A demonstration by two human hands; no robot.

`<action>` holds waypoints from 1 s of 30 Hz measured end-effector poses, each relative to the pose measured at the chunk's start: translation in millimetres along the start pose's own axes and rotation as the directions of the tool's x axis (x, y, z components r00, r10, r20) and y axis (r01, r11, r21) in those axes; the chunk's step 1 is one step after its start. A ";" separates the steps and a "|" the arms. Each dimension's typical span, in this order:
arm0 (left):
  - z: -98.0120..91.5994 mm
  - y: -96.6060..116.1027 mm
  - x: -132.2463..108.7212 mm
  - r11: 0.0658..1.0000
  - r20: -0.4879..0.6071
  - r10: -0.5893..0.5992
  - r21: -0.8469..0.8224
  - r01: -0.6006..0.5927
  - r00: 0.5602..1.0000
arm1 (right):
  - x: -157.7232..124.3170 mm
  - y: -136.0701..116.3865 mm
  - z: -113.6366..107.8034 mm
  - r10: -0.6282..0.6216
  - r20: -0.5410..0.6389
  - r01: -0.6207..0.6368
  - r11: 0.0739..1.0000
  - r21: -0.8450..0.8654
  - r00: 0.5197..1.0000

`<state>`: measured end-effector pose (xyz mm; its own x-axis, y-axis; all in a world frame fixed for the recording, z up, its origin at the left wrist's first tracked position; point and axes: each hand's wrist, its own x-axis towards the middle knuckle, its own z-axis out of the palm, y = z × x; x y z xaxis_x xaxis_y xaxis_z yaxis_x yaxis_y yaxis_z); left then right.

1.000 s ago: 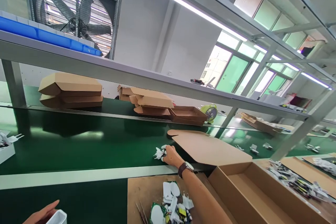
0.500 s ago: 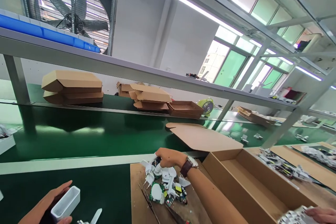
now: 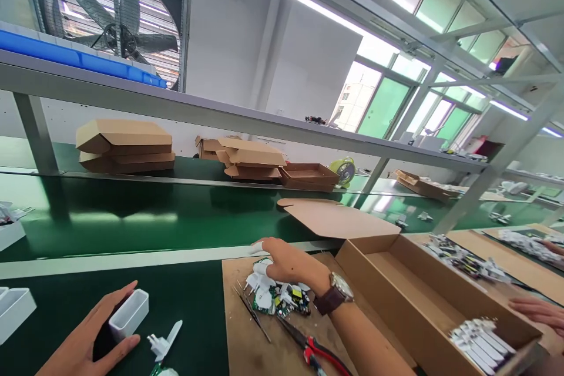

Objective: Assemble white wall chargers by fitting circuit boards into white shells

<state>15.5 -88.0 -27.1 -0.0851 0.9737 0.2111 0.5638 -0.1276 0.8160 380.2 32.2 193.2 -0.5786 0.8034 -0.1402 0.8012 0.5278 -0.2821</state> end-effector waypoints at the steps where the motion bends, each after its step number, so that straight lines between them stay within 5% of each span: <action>1: 0.0 2.5 -0.5 1.000 -0.019 0.015 -0.005 -0.015 1.000 | -2.6 -13.8 7.6 -0.032 0.005 0.032 0.999 0.024 0.999; 4: -3.2 7.2 1.3 0.998 -0.005 0.069 -0.001 -0.069 0.998 | -6.9 -55.6 46.9 -0.257 0.079 0.245 0.960 0.137 0.963; 7: -9.9 9.1 7.3 0.996 0.080 0.082 0.018 -0.084 0.993 | -2.2 -85.6 97.3 -0.568 0.175 0.537 0.820 0.196 0.804; 10: -15.0 13.9 15.7 0.999 0.097 0.034 0.016 -0.036 0.995 | 13.9 -98.9 133.8 -0.639 0.149 0.631 0.769 0.103 0.754; 16: -10.8 27.4 29.9 0.998 0.032 -0.059 0.014 0.059 0.998 | 44.2 -94.8 145.0 -0.311 0.019 0.308 0.929 -0.204 0.950; 23: -5.0 28.7 25.4 0.995 -0.006 -0.093 0.030 0.093 0.996 | 40.3 -82.4 157.3 -0.392 -0.176 0.401 0.916 0.013 0.903; 30: -6.1 24.2 22.6 0.995 0.029 -0.088 0.056 0.086 0.996 | 42.2 -83.9 164.5 -0.162 -0.269 0.215 0.959 0.182 0.949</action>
<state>22.2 -70.3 0.7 -0.1107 0.9862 0.1230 0.5991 -0.0326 0.8000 263.4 -23.5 54.9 -0.6380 0.7516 0.1677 0.6163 0.6289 -0.4739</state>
